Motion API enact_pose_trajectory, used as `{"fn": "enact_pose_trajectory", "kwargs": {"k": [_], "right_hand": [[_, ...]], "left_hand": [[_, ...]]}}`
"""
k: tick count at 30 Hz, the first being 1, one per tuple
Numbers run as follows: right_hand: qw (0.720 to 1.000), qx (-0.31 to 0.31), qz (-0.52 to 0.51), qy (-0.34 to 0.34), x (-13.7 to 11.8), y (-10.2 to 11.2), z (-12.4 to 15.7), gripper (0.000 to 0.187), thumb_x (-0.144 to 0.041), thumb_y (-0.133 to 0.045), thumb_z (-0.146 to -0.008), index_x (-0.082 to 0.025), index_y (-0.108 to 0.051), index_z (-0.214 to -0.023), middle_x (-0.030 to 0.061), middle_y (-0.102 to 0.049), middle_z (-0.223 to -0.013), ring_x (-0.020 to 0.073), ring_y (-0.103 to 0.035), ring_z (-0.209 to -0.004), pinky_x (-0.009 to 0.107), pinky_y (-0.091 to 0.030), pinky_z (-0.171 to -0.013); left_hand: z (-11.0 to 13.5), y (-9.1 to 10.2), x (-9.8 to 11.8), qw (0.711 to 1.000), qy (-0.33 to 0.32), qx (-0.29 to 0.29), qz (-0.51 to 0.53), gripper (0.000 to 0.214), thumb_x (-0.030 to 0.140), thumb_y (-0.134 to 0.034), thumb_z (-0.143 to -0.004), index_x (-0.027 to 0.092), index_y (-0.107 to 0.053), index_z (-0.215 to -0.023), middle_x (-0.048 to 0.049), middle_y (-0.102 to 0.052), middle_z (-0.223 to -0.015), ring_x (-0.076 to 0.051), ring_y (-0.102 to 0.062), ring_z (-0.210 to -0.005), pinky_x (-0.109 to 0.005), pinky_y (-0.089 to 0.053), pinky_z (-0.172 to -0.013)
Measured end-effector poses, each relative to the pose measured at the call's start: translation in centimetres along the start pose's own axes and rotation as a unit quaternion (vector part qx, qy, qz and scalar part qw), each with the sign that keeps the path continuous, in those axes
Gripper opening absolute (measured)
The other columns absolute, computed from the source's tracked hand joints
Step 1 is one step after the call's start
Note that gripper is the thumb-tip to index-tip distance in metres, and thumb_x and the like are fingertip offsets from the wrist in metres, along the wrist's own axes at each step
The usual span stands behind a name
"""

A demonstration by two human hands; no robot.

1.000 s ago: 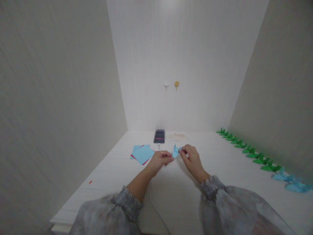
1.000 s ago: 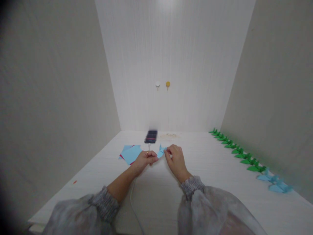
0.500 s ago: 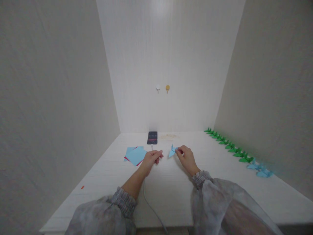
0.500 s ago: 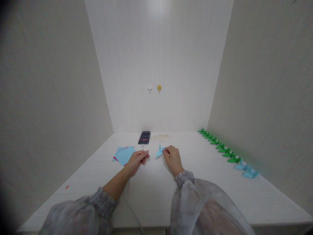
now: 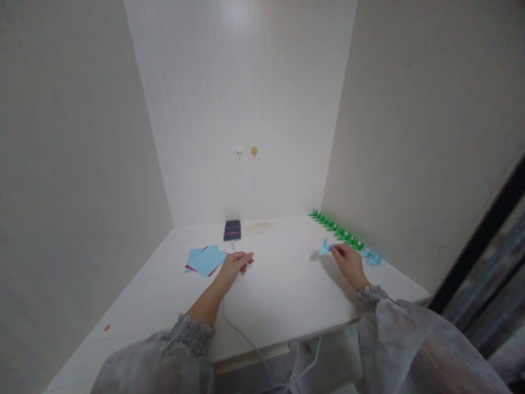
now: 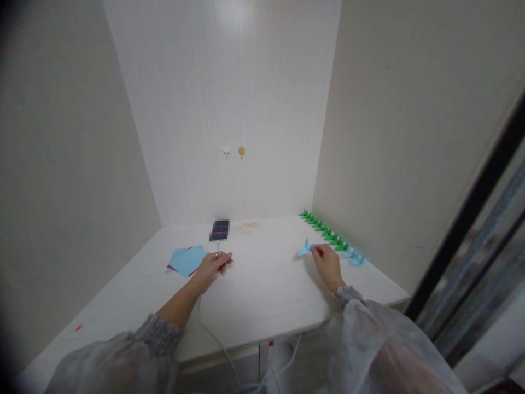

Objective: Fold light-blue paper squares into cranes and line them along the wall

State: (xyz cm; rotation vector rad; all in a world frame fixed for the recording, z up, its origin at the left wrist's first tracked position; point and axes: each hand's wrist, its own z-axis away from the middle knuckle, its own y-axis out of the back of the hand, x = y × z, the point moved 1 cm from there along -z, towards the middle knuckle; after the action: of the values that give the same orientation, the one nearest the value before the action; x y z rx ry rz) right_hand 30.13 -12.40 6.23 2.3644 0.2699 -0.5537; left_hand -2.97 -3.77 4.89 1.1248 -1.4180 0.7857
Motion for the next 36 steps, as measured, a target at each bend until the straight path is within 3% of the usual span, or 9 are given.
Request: {"fn": "enact_pose_trajectory", "kwargs": {"k": [5,10,19,36], "right_hand": [[0.993,0.008,0.098,-0.059,6.3,6.9,2.2,0.034,-0.042,-0.039,-0.071,-0.015,-0.058,-0.069,0.0076,-0.059,-0.067,0.0185,-0.053,-0.062,0.029,-0.039,-0.059],[0.979,-0.004,0.171,-0.111,10.5,10.6,3.6,0.037,-0.041,-0.036,-0.070,-0.012,-0.059,-0.071,0.0103,-0.061,-0.070,0.0208,-0.055,-0.063,0.030,-0.039,-0.057],[0.958,-0.041,0.253,-0.126,12.6,10.4,3.3,0.037,-0.036,-0.034,-0.072,-0.012,-0.063,-0.075,0.0144,-0.063,-0.075,0.0248,-0.056,-0.066,0.031,-0.037,-0.057],[0.950,-0.066,0.259,-0.164,15.1,8.8,2.3,0.037,-0.035,-0.038,-0.072,-0.010,-0.064,-0.081,0.0130,-0.064,-0.078,0.0209,-0.056,-0.070,0.026,-0.036,-0.059]], "left_hand": [[0.9,0.0,0.7,1.000,-0.003,-0.008,-0.011,0.040,0.052,-0.050,-0.061,0.013,-0.056,-0.057,0.0032,-0.042,-0.039,-0.007,-0.035,-0.038,-0.020,-0.026,-0.043],[1.0,-0.3,0.3,1.000,-0.006,-0.010,-0.019,0.038,0.051,-0.051,-0.061,0.013,-0.056,-0.056,0.0032,-0.042,-0.038,-0.007,-0.035,-0.038,-0.020,-0.026,-0.043],[0.7,-0.6,-0.2,0.999,-0.007,-0.023,-0.043,0.037,0.049,-0.050,-0.063,0.013,-0.057,-0.058,0.0028,-0.044,-0.040,-0.007,-0.036,-0.040,-0.020,-0.026,-0.044],[-0.7,-1.2,-1.3,0.995,-0.010,-0.055,-0.078,0.040,0.051,-0.046,-0.065,0.012,-0.055,-0.060,0.0037,-0.042,-0.040,-0.007,-0.036,-0.040,-0.020,-0.026,-0.045]]}}
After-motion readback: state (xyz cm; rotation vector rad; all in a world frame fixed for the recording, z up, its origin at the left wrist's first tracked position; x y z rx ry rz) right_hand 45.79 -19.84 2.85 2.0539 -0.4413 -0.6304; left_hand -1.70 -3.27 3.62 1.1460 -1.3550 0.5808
